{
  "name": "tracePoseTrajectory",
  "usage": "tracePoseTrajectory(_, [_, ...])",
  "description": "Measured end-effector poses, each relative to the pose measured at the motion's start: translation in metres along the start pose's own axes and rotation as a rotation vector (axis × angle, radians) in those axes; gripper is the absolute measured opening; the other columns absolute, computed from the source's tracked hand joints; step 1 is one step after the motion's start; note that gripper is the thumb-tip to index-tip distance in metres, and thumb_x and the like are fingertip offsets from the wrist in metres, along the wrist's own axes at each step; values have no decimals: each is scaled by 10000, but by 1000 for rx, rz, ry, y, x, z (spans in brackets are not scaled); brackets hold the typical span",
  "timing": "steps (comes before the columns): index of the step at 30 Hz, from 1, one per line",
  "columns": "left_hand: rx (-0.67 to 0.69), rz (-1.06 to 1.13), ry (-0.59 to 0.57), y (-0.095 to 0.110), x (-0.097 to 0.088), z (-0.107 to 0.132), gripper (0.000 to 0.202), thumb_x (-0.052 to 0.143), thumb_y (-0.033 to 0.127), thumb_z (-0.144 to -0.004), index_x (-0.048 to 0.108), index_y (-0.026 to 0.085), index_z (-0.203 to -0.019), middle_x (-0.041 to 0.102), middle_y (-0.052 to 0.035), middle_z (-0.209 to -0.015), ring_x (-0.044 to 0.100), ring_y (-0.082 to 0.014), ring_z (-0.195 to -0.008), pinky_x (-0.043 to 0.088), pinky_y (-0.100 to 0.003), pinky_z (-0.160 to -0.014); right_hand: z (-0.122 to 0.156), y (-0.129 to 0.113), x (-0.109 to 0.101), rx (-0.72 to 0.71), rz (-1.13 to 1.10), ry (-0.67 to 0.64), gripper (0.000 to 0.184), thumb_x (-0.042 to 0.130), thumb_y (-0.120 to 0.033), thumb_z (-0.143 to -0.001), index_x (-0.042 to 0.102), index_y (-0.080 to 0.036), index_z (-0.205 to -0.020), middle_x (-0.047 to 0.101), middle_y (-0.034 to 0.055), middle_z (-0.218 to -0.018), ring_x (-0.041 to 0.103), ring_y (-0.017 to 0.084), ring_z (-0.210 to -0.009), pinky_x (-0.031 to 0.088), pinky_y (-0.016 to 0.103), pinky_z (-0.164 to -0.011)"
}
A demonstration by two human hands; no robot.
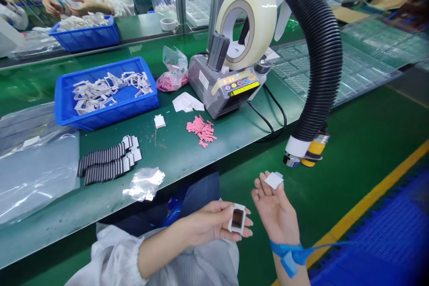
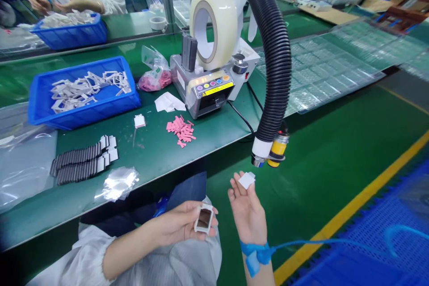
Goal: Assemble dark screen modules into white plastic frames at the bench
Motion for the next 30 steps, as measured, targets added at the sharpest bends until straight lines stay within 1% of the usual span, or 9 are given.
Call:
tracePoseTrajectory(4, [143,71,67,22,-9,33,402,787,462,-617,711,204,-916,700,-16,-840,677,-119,-775,495,-159,-620,23,23,36,58,8,-121,466,848,-484,-488,708,-274,-879,698,-29,-864,610,103,-785,507,198,-660])
tracePoseTrajectory(8, [343,112,140,46,-22,70,391,799,420,-616,712,192,-922,707,-35,-850,656,-128,-825,515,-179,-669,58,44,90,56,58,-376,438,838,-475,-530,712,-266,-894,673,-2,-818,567,97,-703,478,194,-616])
tracePoseTrajectory(10, [450,128,152,59,-25,91,370,790,401,-639,710,197,-937,710,-37,-867,649,-118,-803,513,-176,-664,76,55,116,82,78,-506,437,831,-477,-544,711,-266,-907,668,11,-818,554,103,-692,464,202,-611])
tracePoseTrajectory(12, [546,140,164,70,-25,111,338,773,382,-671,704,221,-960,713,-28,-890,650,-116,-806,513,-173,-660,92,63,137,114,77,-603,448,813,-489,-571,699,-272,-946,655,13,-775,531,106,-658,451,213,-610])
tracePoseTrajectory(14, [629,151,190,79,-25,130,309,755,375,-696,700,250,-972,716,-18,-920,655,-126,-850,517,-180,-677,103,71,154,149,61,-657,441,778,-526,-603,686,-268,-949,630,10,-723,509,114,-632,442,231,-606])
tracePoseTrajectory(17, [715,176,214,88,-23,150,294,751,370,-698,701,269,-970,720,-12,-946,662,-137,-877,511,-179,-681,116,83,171,204,93,-704,406,684,-604,-671,666,-247,-863,602,18,-704,486,130,-618,417,241,-560])
tracePoseTrajectory(20, [745,204,191,92,-18,160,304,767,360,-680,703,275,-964,726,-10,-936,671,-132,-857,491,-155,-643,125,91,183,226,143,-756,403,604,-639,-726,643,-257,-846,581,7,-703,472,125,-596,408,237,-538])
tracePoseTrajectory(25, [736,212,185,95,-18,165,301,785,380,-646,714,272,-918,735,-9,-894,681,-144,-820,498,-181,-650,130,92,195,176,168,-751,366,612,-614,-732,626,-248,-757,548,-5,-641,473,123,-558,414,234,-504])
tracePoseTrajectory(30, [782,222,190,99,-22,173,302,770,384,-668,710,251,-933,732,-26,-904,679,-159,-838,496,-193,-639,133,90,204,125,208,-773,354,603,-599,-748,635,-248,-777,542,-5,-623,471,122,-543,429,237,-494])
Point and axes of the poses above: each hand's wrist, its own z-axis away from the middle knuckle, its own x-axis out of the palm, y = z × x, the point moved 10 cm from there along -z, towards the middle knuckle
